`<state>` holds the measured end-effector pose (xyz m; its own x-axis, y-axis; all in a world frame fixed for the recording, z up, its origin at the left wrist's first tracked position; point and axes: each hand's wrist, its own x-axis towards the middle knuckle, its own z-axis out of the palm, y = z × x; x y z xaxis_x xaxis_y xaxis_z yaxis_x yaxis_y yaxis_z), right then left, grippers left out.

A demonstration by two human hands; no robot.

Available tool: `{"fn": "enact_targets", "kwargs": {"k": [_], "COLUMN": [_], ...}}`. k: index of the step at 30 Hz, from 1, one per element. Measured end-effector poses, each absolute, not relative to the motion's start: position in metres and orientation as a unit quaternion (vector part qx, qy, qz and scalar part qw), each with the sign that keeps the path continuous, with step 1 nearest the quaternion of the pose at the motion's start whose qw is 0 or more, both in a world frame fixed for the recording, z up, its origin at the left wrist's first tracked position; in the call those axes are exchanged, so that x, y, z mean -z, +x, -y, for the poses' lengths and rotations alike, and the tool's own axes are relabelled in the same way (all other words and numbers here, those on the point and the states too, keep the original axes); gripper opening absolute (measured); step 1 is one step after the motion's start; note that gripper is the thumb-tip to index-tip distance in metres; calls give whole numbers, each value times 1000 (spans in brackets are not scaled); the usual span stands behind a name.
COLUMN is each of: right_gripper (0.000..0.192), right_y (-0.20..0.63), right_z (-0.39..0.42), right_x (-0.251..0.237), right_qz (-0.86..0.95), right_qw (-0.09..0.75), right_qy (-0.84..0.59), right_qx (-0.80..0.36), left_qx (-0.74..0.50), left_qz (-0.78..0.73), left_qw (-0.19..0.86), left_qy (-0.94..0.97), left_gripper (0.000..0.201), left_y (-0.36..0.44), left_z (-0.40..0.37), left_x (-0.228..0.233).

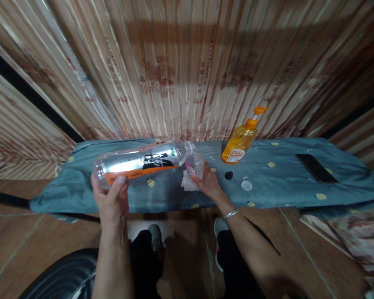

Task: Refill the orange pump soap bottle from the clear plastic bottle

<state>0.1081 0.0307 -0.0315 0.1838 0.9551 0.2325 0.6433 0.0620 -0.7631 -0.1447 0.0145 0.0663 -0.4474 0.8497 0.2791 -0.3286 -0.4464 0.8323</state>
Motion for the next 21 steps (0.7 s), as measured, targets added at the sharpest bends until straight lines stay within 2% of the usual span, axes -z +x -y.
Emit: {"fn": "enact_targets", "kwargs": {"k": [21], "right_gripper": [51], "right_y": [108], "right_z": [-29], "right_x": [31], "right_qz": [610], "right_qw": [404], "right_qy": [-652], "right_qx": [-199], "left_qx": [-780], "left_qz": [-346], "left_qw": [389], "left_qy": [347], "left_gripper": [61], "left_y": [-143], "left_z": [-16], "left_x": [-64]}}
